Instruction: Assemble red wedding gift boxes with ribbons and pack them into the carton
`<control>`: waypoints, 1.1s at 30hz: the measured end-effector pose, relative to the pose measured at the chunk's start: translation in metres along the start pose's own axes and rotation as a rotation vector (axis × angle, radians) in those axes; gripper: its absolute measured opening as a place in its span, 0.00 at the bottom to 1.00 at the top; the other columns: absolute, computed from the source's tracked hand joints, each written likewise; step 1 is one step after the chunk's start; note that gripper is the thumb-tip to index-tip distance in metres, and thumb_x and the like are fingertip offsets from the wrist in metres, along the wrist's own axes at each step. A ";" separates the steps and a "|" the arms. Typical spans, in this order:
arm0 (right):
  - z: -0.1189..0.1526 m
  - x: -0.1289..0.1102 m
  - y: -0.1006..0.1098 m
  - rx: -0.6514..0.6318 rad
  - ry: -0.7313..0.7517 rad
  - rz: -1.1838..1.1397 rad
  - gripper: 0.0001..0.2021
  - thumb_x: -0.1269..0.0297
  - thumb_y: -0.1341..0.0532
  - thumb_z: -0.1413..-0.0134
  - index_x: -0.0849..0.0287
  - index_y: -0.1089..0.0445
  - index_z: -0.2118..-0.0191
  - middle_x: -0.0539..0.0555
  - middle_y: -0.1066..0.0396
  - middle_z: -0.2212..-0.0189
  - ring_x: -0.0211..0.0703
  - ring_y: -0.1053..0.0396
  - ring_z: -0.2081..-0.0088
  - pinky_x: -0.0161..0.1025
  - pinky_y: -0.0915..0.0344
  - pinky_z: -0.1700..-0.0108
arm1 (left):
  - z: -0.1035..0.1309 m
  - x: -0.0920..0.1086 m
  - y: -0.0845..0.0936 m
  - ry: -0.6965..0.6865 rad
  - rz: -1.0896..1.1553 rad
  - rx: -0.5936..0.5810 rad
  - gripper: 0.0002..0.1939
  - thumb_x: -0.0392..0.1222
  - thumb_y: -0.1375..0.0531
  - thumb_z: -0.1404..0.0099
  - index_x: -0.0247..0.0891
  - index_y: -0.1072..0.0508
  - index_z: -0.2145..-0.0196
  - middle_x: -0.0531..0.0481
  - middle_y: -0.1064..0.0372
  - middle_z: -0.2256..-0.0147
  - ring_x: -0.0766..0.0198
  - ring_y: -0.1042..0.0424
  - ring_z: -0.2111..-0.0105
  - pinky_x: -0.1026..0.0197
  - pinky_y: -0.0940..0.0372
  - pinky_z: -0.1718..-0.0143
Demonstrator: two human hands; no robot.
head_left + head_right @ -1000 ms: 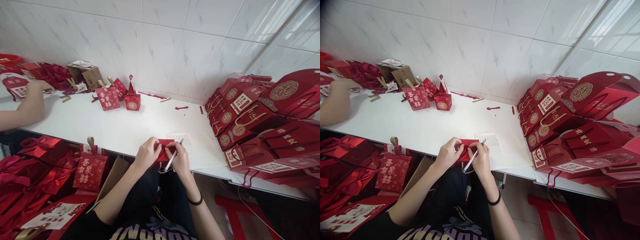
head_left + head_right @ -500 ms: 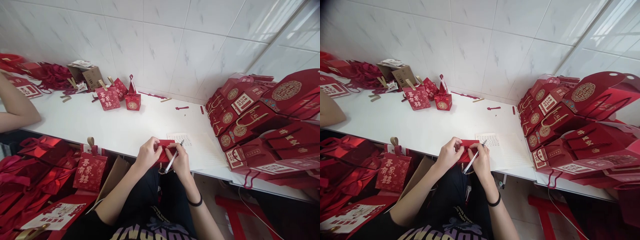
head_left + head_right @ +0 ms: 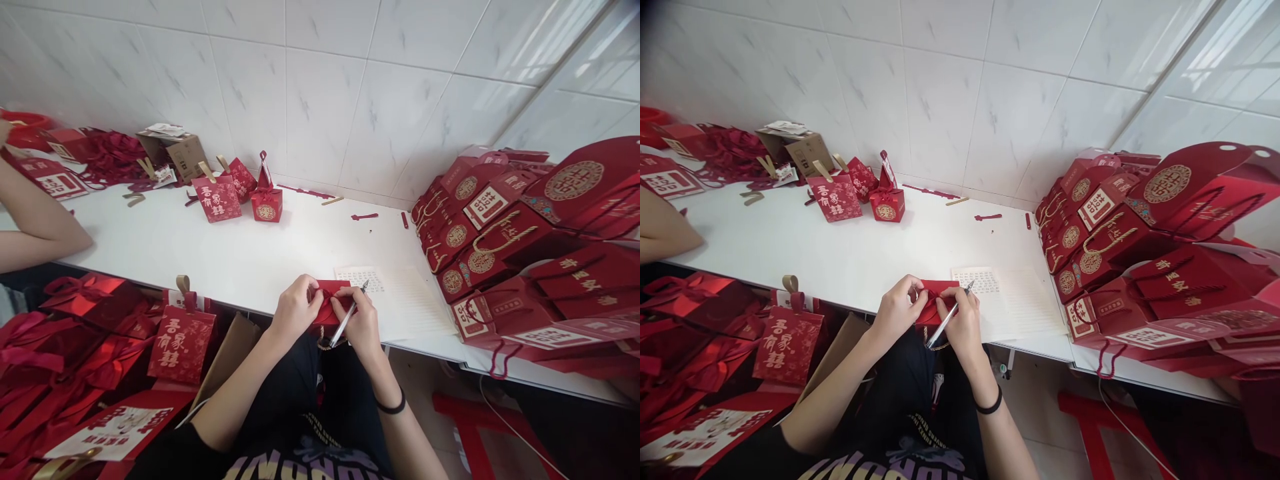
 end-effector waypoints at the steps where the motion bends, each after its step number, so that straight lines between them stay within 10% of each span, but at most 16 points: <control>1: 0.000 0.000 0.000 -0.001 0.001 0.005 0.02 0.64 0.42 0.47 0.55 0.35 0.67 0.51 0.29 0.68 0.47 0.34 0.65 0.46 0.39 0.58 | 0.001 0.000 0.000 0.009 0.015 -0.006 0.03 0.35 0.47 0.40 0.39 0.40 0.71 0.55 0.35 0.74 0.68 0.33 0.76 0.66 0.38 0.74; 10: -0.001 -0.002 -0.002 -0.021 0.047 0.096 0.01 0.65 0.43 0.45 0.55 0.35 0.67 0.51 0.28 0.69 0.47 0.33 0.66 0.48 0.39 0.58 | 0.005 -0.006 0.005 0.037 0.032 -0.018 0.03 0.34 0.47 0.43 0.40 0.40 0.72 0.57 0.39 0.77 0.69 0.37 0.78 0.66 0.40 0.75; 21: 0.029 -0.048 -0.010 0.020 0.470 0.237 0.04 0.66 0.42 0.42 0.56 0.38 0.61 0.57 0.29 0.57 0.48 0.33 0.52 0.55 0.52 0.44 | 0.005 -0.016 -0.004 0.132 0.420 -0.063 0.02 0.35 0.48 0.43 0.38 0.37 0.73 0.57 0.40 0.77 0.70 0.39 0.76 0.67 0.41 0.73; 28: 0.036 -0.043 -0.020 0.003 0.437 0.278 0.06 0.72 0.44 0.42 0.54 0.38 0.60 0.52 0.29 0.66 0.43 0.31 0.61 0.51 0.48 0.49 | 0.008 -0.023 -0.007 0.271 0.595 -0.076 0.05 0.39 0.47 0.41 0.38 0.35 0.73 0.57 0.43 0.79 0.71 0.43 0.79 0.67 0.44 0.77; 33: 0.037 -0.038 -0.015 0.058 0.429 0.186 0.06 0.73 0.43 0.43 0.53 0.37 0.64 0.50 0.28 0.68 0.43 0.30 0.62 0.49 0.45 0.52 | 0.002 -0.021 0.003 0.131 0.630 -0.196 0.05 0.40 0.46 0.41 0.38 0.32 0.70 0.51 0.39 0.73 0.66 0.37 0.72 0.63 0.37 0.70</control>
Point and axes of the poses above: each hand's wrist, its own z-axis away from the middle knuckle, its own y-axis out of the back of the hand, x = y × z, the point moved 4 cm from there along -z, towards the middle knuckle
